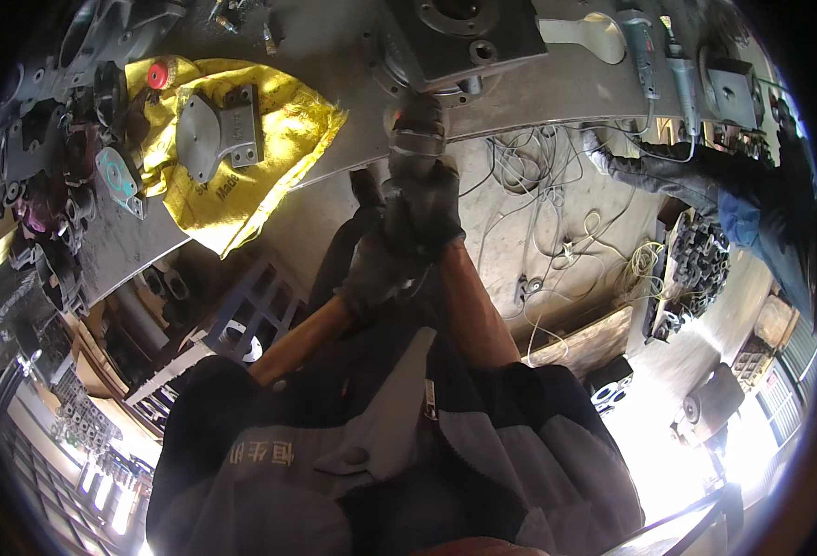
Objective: The person uses an angle grinder to smooth the surface of a metal part on a workbench. They reposition the part and continue grinding different areas, then place the part on top of another metal component.
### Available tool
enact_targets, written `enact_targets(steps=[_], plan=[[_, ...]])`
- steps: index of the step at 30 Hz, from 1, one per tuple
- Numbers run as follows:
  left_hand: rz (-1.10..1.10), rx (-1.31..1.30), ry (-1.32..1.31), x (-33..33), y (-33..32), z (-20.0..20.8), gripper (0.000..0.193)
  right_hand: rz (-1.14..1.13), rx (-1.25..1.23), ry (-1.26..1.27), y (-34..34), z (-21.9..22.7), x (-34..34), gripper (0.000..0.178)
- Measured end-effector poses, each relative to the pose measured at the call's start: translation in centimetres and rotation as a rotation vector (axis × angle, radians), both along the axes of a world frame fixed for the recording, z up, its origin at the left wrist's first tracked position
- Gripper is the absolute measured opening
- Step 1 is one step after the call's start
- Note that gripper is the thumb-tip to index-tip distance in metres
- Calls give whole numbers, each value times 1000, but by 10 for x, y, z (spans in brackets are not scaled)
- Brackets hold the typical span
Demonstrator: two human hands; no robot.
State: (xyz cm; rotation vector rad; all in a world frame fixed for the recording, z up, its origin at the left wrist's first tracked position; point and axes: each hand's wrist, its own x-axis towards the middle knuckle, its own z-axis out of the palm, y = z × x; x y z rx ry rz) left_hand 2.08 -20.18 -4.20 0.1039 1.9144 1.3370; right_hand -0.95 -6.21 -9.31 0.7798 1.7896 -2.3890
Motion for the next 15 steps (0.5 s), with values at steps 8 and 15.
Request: enact_targets(steps=[8, 15], plan=[[108, 58, -78, -14, -17, 3, 49, 35, 162, -64, -21, 12, -16, 32], [17, -1, 231, -17, -23, 1, 45, 1, 115, -125, -37, 1, -24, 37]])
